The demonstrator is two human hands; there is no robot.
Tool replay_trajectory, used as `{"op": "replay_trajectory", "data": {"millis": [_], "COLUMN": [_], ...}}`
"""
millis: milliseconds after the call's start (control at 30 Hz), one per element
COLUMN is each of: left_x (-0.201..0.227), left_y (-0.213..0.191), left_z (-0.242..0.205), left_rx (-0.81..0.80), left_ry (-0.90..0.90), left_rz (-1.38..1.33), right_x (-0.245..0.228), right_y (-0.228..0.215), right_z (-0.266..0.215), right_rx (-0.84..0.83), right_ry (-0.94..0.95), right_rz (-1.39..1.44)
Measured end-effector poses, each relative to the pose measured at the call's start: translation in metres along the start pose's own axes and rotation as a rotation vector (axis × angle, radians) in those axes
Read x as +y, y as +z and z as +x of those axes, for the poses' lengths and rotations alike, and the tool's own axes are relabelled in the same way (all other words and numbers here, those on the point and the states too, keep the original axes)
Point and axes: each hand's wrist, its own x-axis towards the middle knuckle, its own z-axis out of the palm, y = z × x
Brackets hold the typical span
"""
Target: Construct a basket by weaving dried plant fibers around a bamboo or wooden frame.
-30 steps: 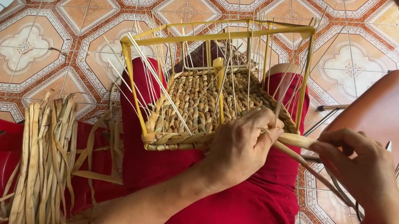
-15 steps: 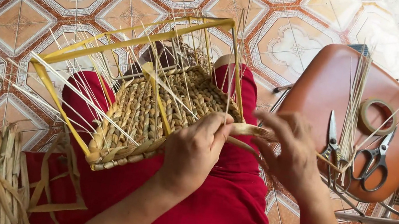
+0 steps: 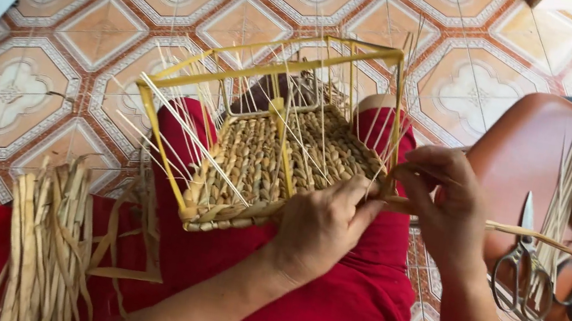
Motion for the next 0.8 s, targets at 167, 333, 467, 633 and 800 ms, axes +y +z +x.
{"op": "replay_trajectory", "data": {"millis": [167, 333, 467, 633, 800], "left_x": [0.006, 0.0, -0.007, -0.007, -0.014], "left_y": [-0.01, -0.001, 0.009, 0.007, -0.004], "left_z": [0.013, 0.027, 0.031, 0.042, 0.022], "left_rx": [0.043, -0.049, -0.043, -0.098, 0.249], "left_ry": [-0.039, -0.141, -0.098, -0.086, 0.138], "left_rz": [-0.001, 0.013, -0.051, 0.001, -0.193], "right_x": [0.001, 0.013, 0.016, 0.038, 0.044], "right_y": [0.012, -0.007, -0.011, -0.014, -0.015], "right_z": [0.013, 0.014, 0.015, 0.009, -0.004], "right_rx": [-0.001, 0.033, -0.035, 0.02, 0.195], "right_ry": [-0.132, 0.198, 0.454, 0.583, 0.353], "right_rz": [-0.27, 0.177, -0.009, 0.416, 0.638]}}
